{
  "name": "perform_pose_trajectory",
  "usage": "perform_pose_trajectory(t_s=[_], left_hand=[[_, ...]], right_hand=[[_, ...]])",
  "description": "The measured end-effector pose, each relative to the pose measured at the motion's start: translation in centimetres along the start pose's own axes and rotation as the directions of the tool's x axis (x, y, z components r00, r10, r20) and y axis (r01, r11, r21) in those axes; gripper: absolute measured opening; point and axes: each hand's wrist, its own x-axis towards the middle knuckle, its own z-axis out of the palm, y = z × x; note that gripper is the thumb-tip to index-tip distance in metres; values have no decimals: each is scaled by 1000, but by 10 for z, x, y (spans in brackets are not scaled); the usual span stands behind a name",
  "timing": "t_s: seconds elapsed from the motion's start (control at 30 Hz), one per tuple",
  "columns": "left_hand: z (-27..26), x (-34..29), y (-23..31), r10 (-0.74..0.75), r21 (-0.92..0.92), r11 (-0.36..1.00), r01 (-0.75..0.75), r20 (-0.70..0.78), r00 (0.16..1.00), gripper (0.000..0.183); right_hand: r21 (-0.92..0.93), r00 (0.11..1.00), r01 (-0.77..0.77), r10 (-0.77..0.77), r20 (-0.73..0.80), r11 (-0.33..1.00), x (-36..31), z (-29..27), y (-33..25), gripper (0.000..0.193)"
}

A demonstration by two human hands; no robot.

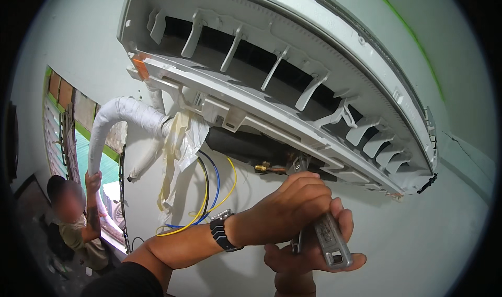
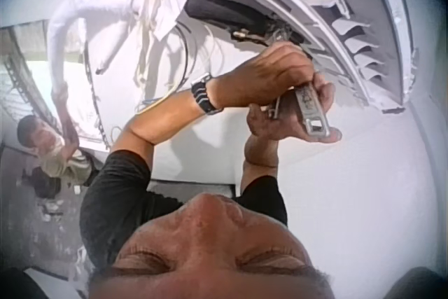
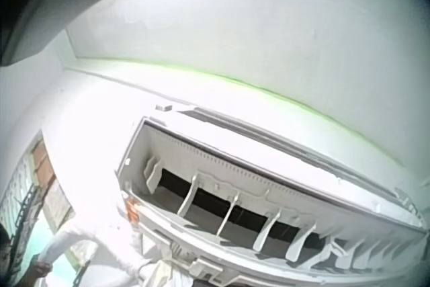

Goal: The person uses wrenches to tighten or loosen components on the underside of a wall-mounted air conditioning unit, then manipulates wires and tape by hand.

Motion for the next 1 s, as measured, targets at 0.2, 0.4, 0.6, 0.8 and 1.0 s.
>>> perform_pose_trajectory(t_s=[0.2, 0.4, 0.6, 0.8, 1.0], left_hand=[[-4, 0, 3, -19, 16, 1000, 18, 40, 999, 44], [-2, 1, 4, -51, -57, 997, 54, 61, 997, 45], [2, 3, -2, -110, -17, 992, 123, 345, 932, 41], [-4, -5, 1, -45, -94, 994, 60, 150, 988, 56], [-5, -4, 2, -21, 24, 1000, 17, 134, 991, 55]], right_hand=[[9, 992, 106, -107, 66, 994, -5, -6, 17, 103], [-35, 997, 74, -75, -36, 997, -7, -5, 10, 97], [-87, 995, 37, -29, 97, 996, -4, -18, 8, 93], [-59, 976, 217, -217, 6, 974, 4, -8, 15, 65], [-214, 989, 130, -112, 93, 968, 5, -21, 6, 62]])
